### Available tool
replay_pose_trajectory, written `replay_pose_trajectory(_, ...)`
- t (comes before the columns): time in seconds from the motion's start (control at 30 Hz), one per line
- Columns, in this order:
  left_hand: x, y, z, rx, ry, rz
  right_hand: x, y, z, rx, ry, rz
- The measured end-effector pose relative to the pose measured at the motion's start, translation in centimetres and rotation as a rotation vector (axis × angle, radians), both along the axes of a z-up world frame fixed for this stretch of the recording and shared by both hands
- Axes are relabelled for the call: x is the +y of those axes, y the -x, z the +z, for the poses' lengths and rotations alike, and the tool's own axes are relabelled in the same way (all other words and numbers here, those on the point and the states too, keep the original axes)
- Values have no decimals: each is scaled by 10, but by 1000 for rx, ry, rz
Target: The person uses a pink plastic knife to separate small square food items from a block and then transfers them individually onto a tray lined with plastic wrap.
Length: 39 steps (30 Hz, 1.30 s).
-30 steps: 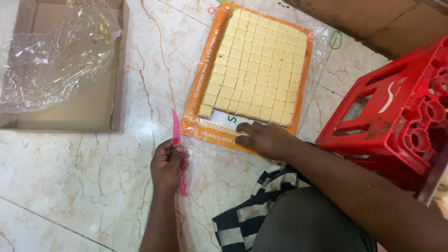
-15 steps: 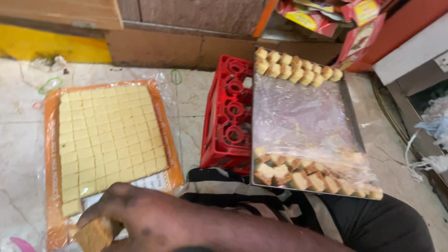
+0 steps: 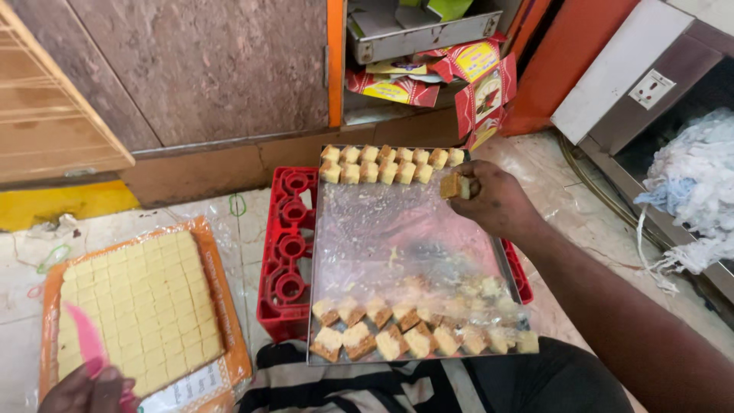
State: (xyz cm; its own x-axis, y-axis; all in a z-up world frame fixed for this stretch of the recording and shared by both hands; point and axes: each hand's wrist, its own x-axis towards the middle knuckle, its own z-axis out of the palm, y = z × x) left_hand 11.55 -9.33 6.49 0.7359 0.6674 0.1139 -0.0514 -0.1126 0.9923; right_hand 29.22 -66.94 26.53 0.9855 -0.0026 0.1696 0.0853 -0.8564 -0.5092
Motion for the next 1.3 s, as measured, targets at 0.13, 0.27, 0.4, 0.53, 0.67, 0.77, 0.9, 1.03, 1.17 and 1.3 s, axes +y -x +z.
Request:
replay_pose_trajectory(0.13,-103,-91,67,-19,-33,-271,-61,-70,-61,-163,137,115)
replay_pose_trajectory(0.27,-176,-151,99,72,-147,-380,-57,-94,-93,-100,91,7)
replay_pose_trajectory(0.4,-193,-172,98,114,-432,-317,-47,-99,-102,-125,62,-31)
replay_pose_trajectory(0.53,-178,-157,79,109,-456,-282,-48,-104,-108,-197,112,-5)
replay_pose_trajectory(0.67,-156,-143,68,-16,-180,-269,-45,-109,-111,-221,156,-31)
replay_pose_trajectory(0.77,-147,-139,66,-84,-40,-230,-44,-111,-111,-207,84,-44)
replay_pose_trajectory(0.9,-146,-139,68,-152,-33,-236,-45,-110,-108,-168,82,-38)
replay_pose_trajectory(1.03,-145,-137,72,-96,-3,-230,-46,-110,-110,-207,-2,-65)
replay_pose_trajectory(1.17,-147,-137,73,-126,-44,-238,-48,-110,-113,-195,87,-21)
replay_pose_trajectory(1.3,-148,-137,76,-53,-54,-236,-47,-110,-119,-206,149,-15)
